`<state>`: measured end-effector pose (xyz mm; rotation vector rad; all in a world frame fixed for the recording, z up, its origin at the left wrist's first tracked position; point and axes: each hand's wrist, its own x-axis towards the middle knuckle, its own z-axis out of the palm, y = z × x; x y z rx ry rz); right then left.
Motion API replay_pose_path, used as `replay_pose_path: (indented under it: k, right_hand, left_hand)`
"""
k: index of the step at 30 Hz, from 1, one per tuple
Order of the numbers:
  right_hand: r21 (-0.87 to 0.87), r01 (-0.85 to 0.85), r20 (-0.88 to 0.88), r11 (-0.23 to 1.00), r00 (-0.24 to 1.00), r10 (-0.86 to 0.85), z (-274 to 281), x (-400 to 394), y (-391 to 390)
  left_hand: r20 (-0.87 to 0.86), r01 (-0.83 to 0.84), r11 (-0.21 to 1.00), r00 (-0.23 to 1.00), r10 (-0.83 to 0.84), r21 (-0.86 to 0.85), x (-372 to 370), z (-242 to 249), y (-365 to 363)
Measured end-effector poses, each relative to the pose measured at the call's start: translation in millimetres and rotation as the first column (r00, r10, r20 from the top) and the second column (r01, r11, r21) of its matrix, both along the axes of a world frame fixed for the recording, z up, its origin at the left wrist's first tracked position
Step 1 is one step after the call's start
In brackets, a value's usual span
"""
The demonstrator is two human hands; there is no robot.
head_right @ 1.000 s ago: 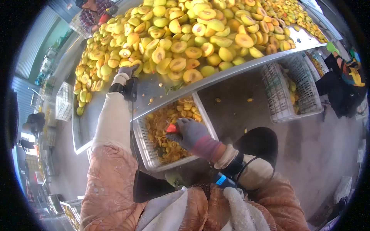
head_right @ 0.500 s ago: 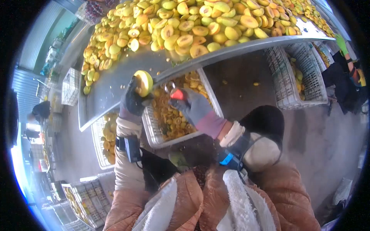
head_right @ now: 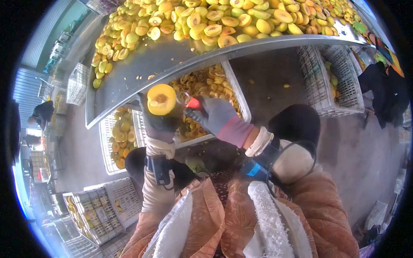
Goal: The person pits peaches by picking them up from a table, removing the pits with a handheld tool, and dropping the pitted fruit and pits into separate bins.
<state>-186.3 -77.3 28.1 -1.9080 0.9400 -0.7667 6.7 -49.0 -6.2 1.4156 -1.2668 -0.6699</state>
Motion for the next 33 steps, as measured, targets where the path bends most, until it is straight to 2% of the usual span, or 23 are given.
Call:
replay_pose_path:
  k: [1,2,3,4,5,7,8,9,11,13,16,18,19,20,21,22,23,24,25,27,28,30,33]
  right_hand:
    - [-0.073,0.009,-0.032,0.997,0.999,-0.011,4.8,0.7,2.2]
    - [-0.145,0.019,-0.064,0.989,0.998,-0.029,7.6,0.7,3.4]
    - [-0.139,0.027,-0.066,0.99,0.997,-0.037,7.9,1.2,3.1]
    - [-0.21,0.015,-0.081,0.978,0.996,-0.033,7.5,2.2,2.3]
    - [-0.278,0.001,-0.095,0.961,0.995,-0.029,6.8,1.9,2.0]
    - [-0.323,-0.012,-0.105,0.946,0.994,-0.024,7.3,-0.2,0.1]
    - [-0.375,-0.031,-0.118,0.926,0.993,-0.014,7.9,-0.9,-1.1]
    - [-0.373,-0.031,-0.117,0.927,0.993,-0.014,8.7,-3.1,-4.0]
    - [-0.301,-0.113,-0.366,0.947,0.931,-0.005,9.2,-9.0,-10.9]
    - [-0.293,-0.088,-0.348,0.952,0.937,-0.02,5.2,-10.6,-14.5]
    - [-0.315,-0.056,-0.291,0.948,0.956,-0.04,3.2,-7.7,-7.9]
    - [-0.343,-0.058,-0.251,0.937,0.968,-0.032,0.2,-5.7,-4.9]
    - [-0.341,-0.051,-0.214,0.939,0.977,-0.025,-3.7,-4.6,-5.8]
    - [-0.339,-0.045,-0.178,0.94,0.984,-0.017,-5.9,-3.8,-6.5]
    - [-0.338,-0.045,-0.179,0.94,0.984,-0.017,-4.7,-3.7,-7.0]
    - [-0.313,-0.07,-0.239,0.947,0.971,-0.007,-2.2,-3.7,-7.5]
    - [-0.286,-0.093,-0.296,0.954,0.955,0.004,-0.9,-3.4,-7.6]
    - [-0.287,-0.094,-0.296,0.953,0.955,0.005,-2.1,-2.4,-7.6]
    - [-0.298,-0.083,-0.272,0.951,0.962,-0.001,-4.4,-1.2,-7.1]
    - [-0.308,-0.07,-0.247,0.949,0.969,-0.009,-2.9,0.3,-6.3]
    - [-0.273,-0.075,-0.272,0.959,0.962,-0.002,2.1,1.3,-4.7]
    - [-0.234,-0.077,-0.296,0.969,0.955,0.004,3.7,3.4,-1.4]
    - [-0.212,-0.059,-0.277,0.975,0.961,-0.002,-0.3,4.0,0.8]
  left_hand:
    - [0.362,-0.06,0.994,0.928,0.091,-0.096,-6.6,-2.2,-1.8]
    - [0.361,-0.053,0.995,0.929,0.082,-0.089,-14.3,-4.0,-0.2]
    - [-0.241,-0.076,0.995,0.969,0.058,-0.067,-26.7,10.3,2.8]
    - [-0.755,-0.084,0.996,0.655,0.034,-0.028,-33.9,19.1,4.3]
    - [-0.753,-0.075,0.997,0.657,0.035,-0.019,-35.7,19.6,3.0]
    - [-0.536,-0.075,0.996,0.843,0.037,-0.048,-37.1,22.0,-0.5]
    - [-0.534,-0.073,0.996,0.844,0.039,-0.043,-37.5,25.7,0.0]
    - [-0.669,-0.078,0.997,0.739,0.078,0.031,-38.4,34.4,0.0]
    - [-0.867,-0.058,0.984,0.466,0.177,0.169,-37.0,46.4,0.5]
    - [-0.848,-0.117,0.986,0.505,0.16,0.116,-29.3,37.8,-4.2]
    - [-0.855,-0.058,0.987,0.495,0.156,0.147,-27.8,29.5,-3.7]
    - [-0.649,-0.121,0.99,0.749,0.135,0.067,-31.9,16.6,-0.1]
    - [-0.649,-0.119,0.991,0.749,0.135,0.069,-32.9,15.6,1.3]
    - [-0.364,-0.123,0.992,0.926,0.104,-0.029,-34.1,15.6,2.7]
    - [-0.036,-0.094,0.988,0.995,0.09,-0.123,-37.2,20.4,3.4]
    - [-0.039,-0.095,0.988,0.995,0.091,-0.123,-40.5,26.2,4.5]
    - [-0.385,-0.084,0.992,0.922,0.041,-0.096,-43.7,34.1,5.7]
    - [-0.682,-0.065,0.995,0.731,-0.003,-0.074,-45.3,38.9,6.2]
    - [-0.683,-0.066,0.995,0.731,-0.002,-0.074,-42.7,34.2,5.4]
    - [-0.414,-0.012,0.997,0.91,-0.022,-0.078,-37.8,25.0,0.6]
    - [-0.414,-0.01,0.997,0.91,-0.024,-0.078,-38.3,25.0,-0.5]
    - [-0.685,-0.056,0.998,0.728,0.03,-0.016,-42.0,30.0,-0.9]
    - [-0.763,0.094,0.987,0.646,0.042,0.133,-46.2,46.9,4.8]
